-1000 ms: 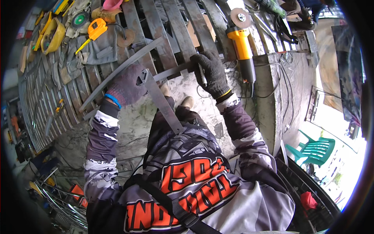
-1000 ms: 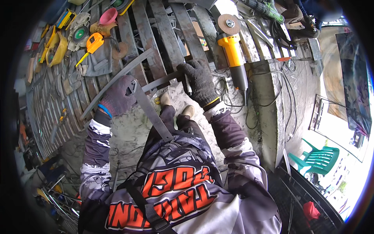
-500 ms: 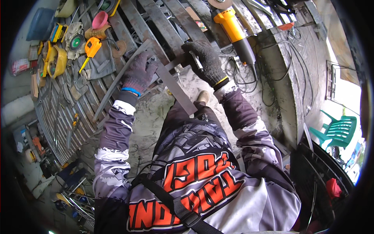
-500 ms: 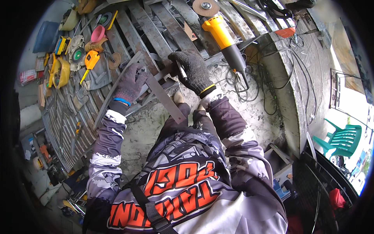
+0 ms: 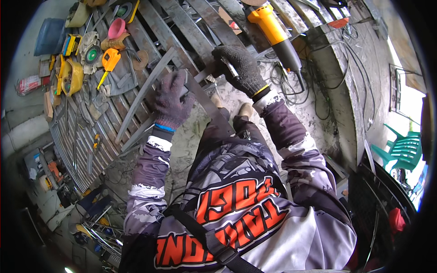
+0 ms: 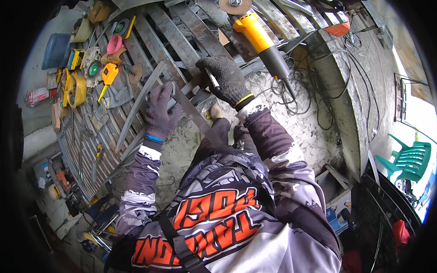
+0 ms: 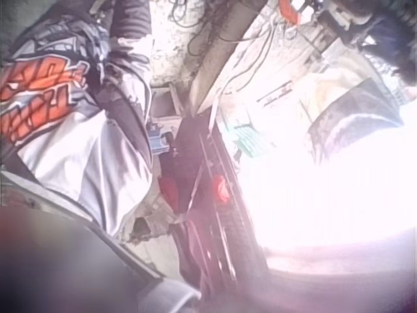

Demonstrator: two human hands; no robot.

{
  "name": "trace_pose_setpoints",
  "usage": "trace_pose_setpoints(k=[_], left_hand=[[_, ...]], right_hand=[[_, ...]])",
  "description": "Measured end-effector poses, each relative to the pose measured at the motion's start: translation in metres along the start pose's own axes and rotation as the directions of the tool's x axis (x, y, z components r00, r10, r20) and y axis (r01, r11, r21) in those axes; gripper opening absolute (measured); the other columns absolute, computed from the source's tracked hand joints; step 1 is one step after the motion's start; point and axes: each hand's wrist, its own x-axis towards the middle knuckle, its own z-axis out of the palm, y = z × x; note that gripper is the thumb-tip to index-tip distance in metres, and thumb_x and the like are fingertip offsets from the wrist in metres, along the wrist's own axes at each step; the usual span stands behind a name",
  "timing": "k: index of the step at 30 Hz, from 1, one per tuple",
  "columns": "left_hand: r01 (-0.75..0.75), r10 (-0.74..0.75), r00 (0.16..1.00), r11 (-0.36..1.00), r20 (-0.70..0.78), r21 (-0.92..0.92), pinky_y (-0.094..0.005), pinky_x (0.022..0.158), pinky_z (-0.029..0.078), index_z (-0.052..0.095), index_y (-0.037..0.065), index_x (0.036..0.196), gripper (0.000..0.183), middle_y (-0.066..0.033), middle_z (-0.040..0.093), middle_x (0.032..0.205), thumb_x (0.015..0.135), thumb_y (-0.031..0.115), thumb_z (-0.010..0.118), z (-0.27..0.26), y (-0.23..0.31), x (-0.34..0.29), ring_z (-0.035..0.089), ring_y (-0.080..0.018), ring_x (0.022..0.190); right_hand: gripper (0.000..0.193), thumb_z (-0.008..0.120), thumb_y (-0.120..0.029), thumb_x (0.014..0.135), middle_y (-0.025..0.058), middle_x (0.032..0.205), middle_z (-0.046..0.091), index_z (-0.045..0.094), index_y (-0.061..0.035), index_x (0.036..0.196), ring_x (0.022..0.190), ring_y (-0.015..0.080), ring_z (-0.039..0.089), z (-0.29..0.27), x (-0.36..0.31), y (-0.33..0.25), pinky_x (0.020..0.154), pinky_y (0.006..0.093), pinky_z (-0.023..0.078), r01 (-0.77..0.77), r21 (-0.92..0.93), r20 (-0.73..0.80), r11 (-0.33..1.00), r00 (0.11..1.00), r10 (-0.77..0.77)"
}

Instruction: The person measures and marks a metal square tube using a try square and a marker.

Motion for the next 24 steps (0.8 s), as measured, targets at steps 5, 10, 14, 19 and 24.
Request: trace_pose_setpoints(k=[5, 10, 14, 19, 24], left_hand=[[-0.132, 0.138, 0.985, 0.989, -0.106, 0.064, -0.0536, 0.1, 0.05, 0.065, 0.014, 0.137, 0.054, -0.019, 0.059, 0.136, 0.084, 0.012, 0.072, 0.009, -0.013, -0.009, 0.061, -0.0426, 0.119], [-0.17, 0.18, 0.983, 0.967, -0.036, 0.19, -0.0537, 0.098, 0.048, 0.07, 0.016, 0.131, 0.048, -0.0184, 0.06, 0.133, 0.084, 0.007, 0.071, 0.008, -0.008, -0.004, 0.061, -0.0422, 0.117], [-0.174, 0.2, 0.977, 0.951, -0.079, 0.256, -0.0556, 0.097, 0.048, 0.071, 0.018, 0.131, 0.048, -0.0201, 0.06, 0.134, 0.084, 0.008, 0.072, 0.014, -0.01, -0.005, 0.061, -0.0443, 0.117], [-0.221, 0.243, 0.968, 0.947, -0.067, 0.234, -0.0563, 0.097, 0.049, 0.072, 0.019, 0.13, 0.048, -0.0202, 0.06, 0.138, 0.084, 0.009, 0.071, 0.012, -0.008, 0.012, 0.062, -0.0449, 0.118], [-0.163, 0.185, 0.98, 0.958, -0.072, 0.237, -0.0573, 0.097, 0.049, 0.075, 0.019, 0.125, 0.042, -0.0185, 0.061, 0.138, 0.084, 0.013, 0.073, 0.015, -0.002, 0.012, 0.062, -0.0446, 0.117]], right_hand=[[0.039, 0.081, -0.022, 0.082, 0.0162, 0.11, 0.075, 0.073, -0.0131, 0.12, 0.105, 0.0422, 0.07, 0.001, 0.003, 0.0, 0.091, 0.0496, 0.056, -0.006, 0.005, 0.009, 1.0, 1.0, 0.006], [0.037, 0.08, -0.024, 0.086, 0.0165, 0.112, 0.075, 0.073, -0.0134, 0.121, 0.106, 0.0424, 0.07, -0.002, 0.002, 0.001, 0.091, 0.0499, 0.056, 0.004, 0.025, 0.002, 1.0, 1.0, -0.004], [0.04, 0.08, -0.023, 0.084, 0.0171, 0.112, 0.075, 0.072, -0.0135, 0.122, 0.106, 0.043, 0.07, -0.001, 0.005, -0.001, 0.091, 0.05, 0.056, -0.001, 0.028, 0.012, 1.0, 1.0, 0.001], [0.044, 0.081, -0.017, 0.082, 0.0177, 0.113, 0.075, 0.07, -0.012, 0.124, 0.108, 0.0425, 0.071, -0.007, 0.006, -0.001, 0.09, 0.048, 0.057, -0.053, 0.132, 0.008, 0.99, 0.999, 0.052], [0.043, 0.078, -0.013, 0.083, 0.0181, 0.115, 0.075, 0.07, -0.0113, 0.125, 0.108, 0.042, 0.072, -0.011, 0.005, -0.004, 0.091, 0.0478, 0.058, -0.069, 0.092, 0.051, 0.993, 0.997, 0.065]])
